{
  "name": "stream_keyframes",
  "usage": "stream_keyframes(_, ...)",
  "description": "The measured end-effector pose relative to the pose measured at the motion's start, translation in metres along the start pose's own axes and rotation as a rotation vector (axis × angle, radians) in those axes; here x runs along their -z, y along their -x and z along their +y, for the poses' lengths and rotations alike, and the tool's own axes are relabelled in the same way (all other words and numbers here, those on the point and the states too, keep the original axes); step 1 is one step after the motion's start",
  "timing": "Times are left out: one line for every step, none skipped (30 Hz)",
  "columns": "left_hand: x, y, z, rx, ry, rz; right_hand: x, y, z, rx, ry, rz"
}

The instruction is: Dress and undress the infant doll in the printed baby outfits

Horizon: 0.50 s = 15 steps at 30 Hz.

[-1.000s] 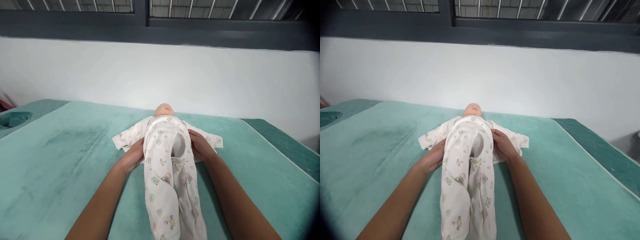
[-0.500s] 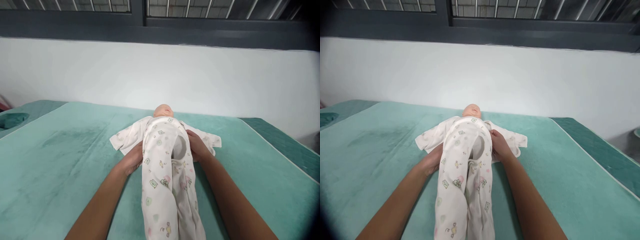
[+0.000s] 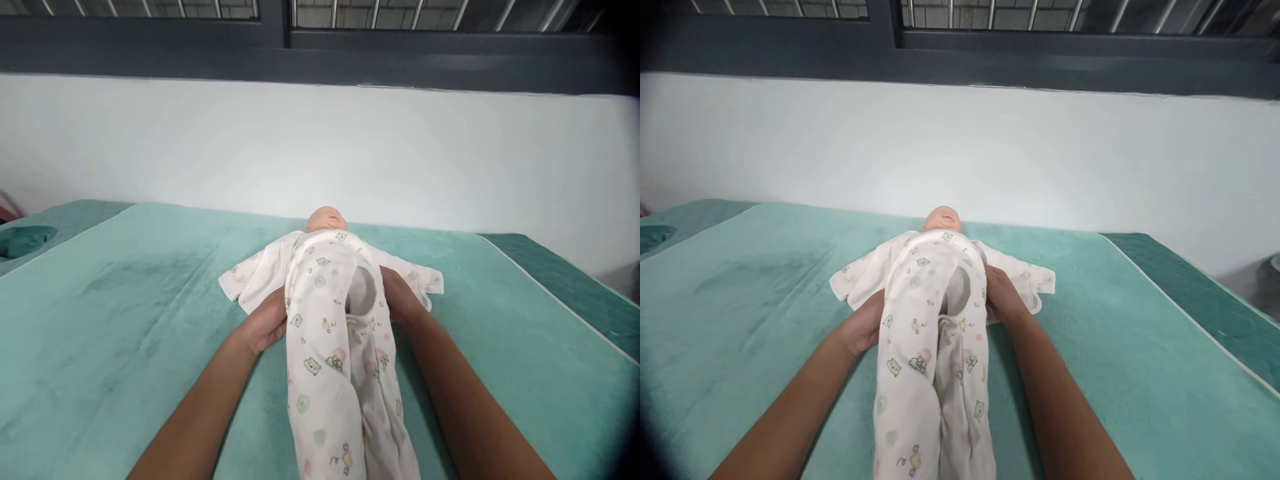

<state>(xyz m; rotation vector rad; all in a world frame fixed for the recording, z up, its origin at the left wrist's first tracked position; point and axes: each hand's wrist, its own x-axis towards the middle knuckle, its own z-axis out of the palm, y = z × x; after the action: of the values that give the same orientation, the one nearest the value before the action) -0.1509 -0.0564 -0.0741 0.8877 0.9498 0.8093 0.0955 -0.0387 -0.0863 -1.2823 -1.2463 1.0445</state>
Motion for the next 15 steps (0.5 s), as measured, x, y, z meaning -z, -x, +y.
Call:
stream_keyframes(0.000, -0.001, -0.001, -0.007, 0.041, -0.009, 0.002, 0.001, -0.001, -0.022, -0.038, -0.032)
stream_keyframes(0.000, -0.002, -0.002, -0.005, 0.079, -0.017, 0.005, 0.003, -0.002, -0.053, -0.094, -0.080)
stream_keyframes(0.000, -0.003, -0.003, 0.004, 0.112, -0.021, 0.007, 0.005, -0.002, -0.089, -0.165, -0.143)
stream_keyframes(0.000, -0.003, -0.004, 0.018, 0.139, -0.025, 0.010, 0.006, -0.002, -0.119, -0.240, -0.212)
stream_keyframes(-0.001, -0.004, -0.004, 0.033, 0.160, -0.029, 0.013, 0.008, -0.002, -0.144, -0.307, -0.280)
stream_keyframes(-0.001, -0.003, -0.004, 0.044, 0.177, -0.034, 0.015, 0.009, -0.002, -0.158, -0.355, -0.335)
stream_keyframes(-0.002, -0.003, -0.004, 0.048, 0.191, -0.040, 0.016, 0.011, -0.002, -0.161, -0.374, -0.366)
stream_keyframes(-0.004, -0.002, -0.003, 0.049, 0.203, -0.044, 0.016, 0.011, 0.000, -0.160, -0.378, -0.374)
stream_keyframes(-0.005, -0.001, -0.002, 0.051, 0.212, -0.046, 0.014, 0.012, 0.001, -0.158, -0.378, -0.361)
stream_keyframes(-0.006, 0.000, -0.001, 0.056, 0.219, -0.045, 0.012, 0.012, 0.003, -0.159, -0.382, -0.333)
stream_keyframes(-0.008, 0.002, 0.001, 0.064, 0.226, -0.043, 0.008, 0.012, 0.005, -0.164, -0.394, -0.299)
stream_keyframes(-0.009, 0.002, 0.002, 0.076, 0.234, -0.047, 0.003, 0.012, 0.006, -0.174, -0.411, -0.263)
stream_keyframes(-0.009, 0.003, 0.002, 0.090, 0.242, -0.056, -0.002, 0.013, 0.008, -0.191, -0.432, -0.232)
stream_keyframes(-0.010, 0.003, 0.002, 0.104, 0.251, -0.068, -0.008, 0.014, 0.009, -0.209, -0.452, -0.206)
stream_keyframes(-0.009, 0.002, 0.001, 0.114, 0.259, -0.081, -0.013, 0.016, 0.009, -0.225, -0.465, -0.186)
